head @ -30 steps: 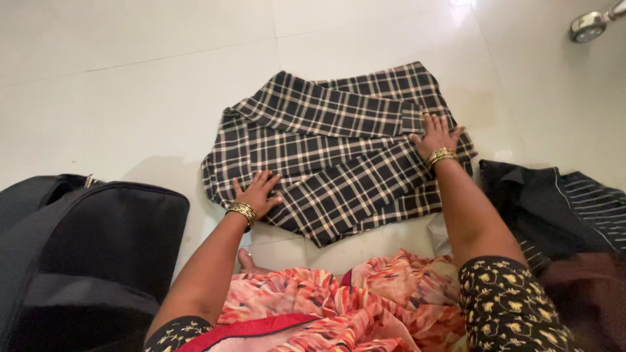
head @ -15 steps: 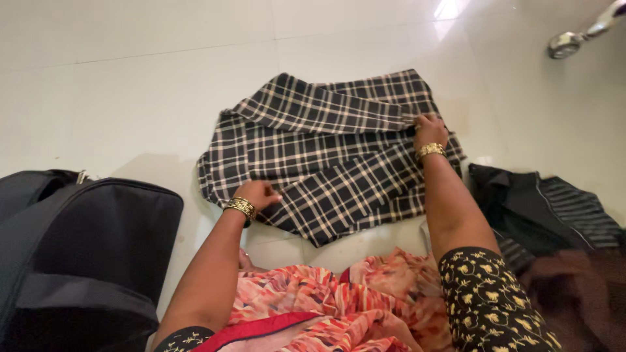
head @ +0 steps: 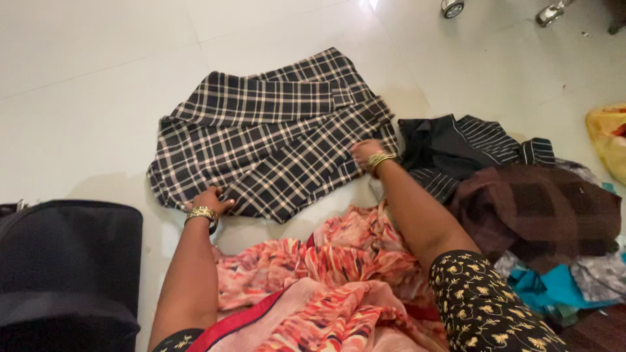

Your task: The person buttons a checkered shirt, spreads it out on the floor, and folds it into a square shape.

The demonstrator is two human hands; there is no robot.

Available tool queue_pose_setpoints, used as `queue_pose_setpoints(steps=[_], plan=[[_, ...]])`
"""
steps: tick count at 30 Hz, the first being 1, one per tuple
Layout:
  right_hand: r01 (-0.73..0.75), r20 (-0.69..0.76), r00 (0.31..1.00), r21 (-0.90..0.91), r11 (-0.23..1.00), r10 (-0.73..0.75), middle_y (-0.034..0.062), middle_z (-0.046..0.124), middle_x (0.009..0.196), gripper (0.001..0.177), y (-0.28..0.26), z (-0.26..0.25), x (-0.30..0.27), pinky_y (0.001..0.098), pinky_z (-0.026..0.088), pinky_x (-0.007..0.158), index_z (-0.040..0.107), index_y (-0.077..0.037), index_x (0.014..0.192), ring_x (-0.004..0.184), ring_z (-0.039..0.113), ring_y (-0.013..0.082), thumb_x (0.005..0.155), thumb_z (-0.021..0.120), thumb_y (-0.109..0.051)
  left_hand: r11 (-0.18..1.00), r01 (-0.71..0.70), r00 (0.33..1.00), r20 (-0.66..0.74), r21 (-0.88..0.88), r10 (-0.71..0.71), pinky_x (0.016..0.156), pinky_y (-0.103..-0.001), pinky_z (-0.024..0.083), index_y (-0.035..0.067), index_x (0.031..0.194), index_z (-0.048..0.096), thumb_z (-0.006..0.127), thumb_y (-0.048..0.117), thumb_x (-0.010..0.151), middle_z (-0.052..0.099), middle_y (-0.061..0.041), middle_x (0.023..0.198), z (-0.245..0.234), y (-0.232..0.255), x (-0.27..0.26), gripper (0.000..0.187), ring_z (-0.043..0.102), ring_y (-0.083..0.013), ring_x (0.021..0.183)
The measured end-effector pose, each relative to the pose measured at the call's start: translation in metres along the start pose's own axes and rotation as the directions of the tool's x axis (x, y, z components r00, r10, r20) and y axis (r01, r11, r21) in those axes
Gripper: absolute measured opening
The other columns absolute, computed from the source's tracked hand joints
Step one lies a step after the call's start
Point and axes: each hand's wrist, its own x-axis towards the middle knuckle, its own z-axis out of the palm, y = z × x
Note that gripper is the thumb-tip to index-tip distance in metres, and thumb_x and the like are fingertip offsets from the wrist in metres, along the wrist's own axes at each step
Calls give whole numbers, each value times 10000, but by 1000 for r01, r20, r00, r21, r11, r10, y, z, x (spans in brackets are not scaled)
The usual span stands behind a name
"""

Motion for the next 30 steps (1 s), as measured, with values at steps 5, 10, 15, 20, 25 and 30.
queue_pose_setpoints(steps=[5,10,15,20,25,30], plan=[[-60,-167,951,-925,375,-260,-31,697,879,239,132,62,32,317,543,583,720,-177,1046,752,633,137,850,759,-308,1000,-5,1000,16,-12,5,1073,-465,471,218,1298,689,799,650,738,721,-79,1295,-3,-19,-5,716,663,-284,1227],[-73,-195,961,-862,502,-194,-5,663,950,277,207,94,49,330,499,603,731,-166,1134,795,572,159,877,808,-234,971,-142,989,-72,-191,130,1021,-404,526,126,1241,723,838,606,727,734,-122,1246,-10,-24,-6,713,696,-306,1159],[31,-193,951,-715,698,-240,19,687,1100,343,227,98,54,331,554,771,731,-183,1240,962,628,140,903,753,-245,965,-131,991,-39,-227,126,990,-417,533,121,1163,754,813,555,778,752,-127,1167,-12,-27,-6,584,707,-311,1104],[253,74,948,-763,595,-309,16,667,1408,449,234,98,38,362,530,897,712,-158,1334,1186,631,187,890,742,-219,958,-117,993,-40,-262,110,932,-416,562,109,1066,794,774,516,823,782,-123,1065,-13,-30,4,474,738,-300,1011],[158,111,983,-920,359,-148,87,586,1477,540,240,124,19,411,559,971,616,-183,1417,1294,596,251,894,730,-255,912,-9,993,103,-410,57,752,-401,606,55,1049,767,758,426,871,809,-147,966,-11,-36,5,411,774,-268,780],[69,56,997,-918,390,-45,113,498,1549,583,242,131,22,404,566,1007,584,-173,1456,1325,591,275,903,745,-255,909,34,993,117,-415,17,708,-380,590,51,1070,764,736,480,898,790,-124,930,-22,-33,-7,464,755,-218,692]])
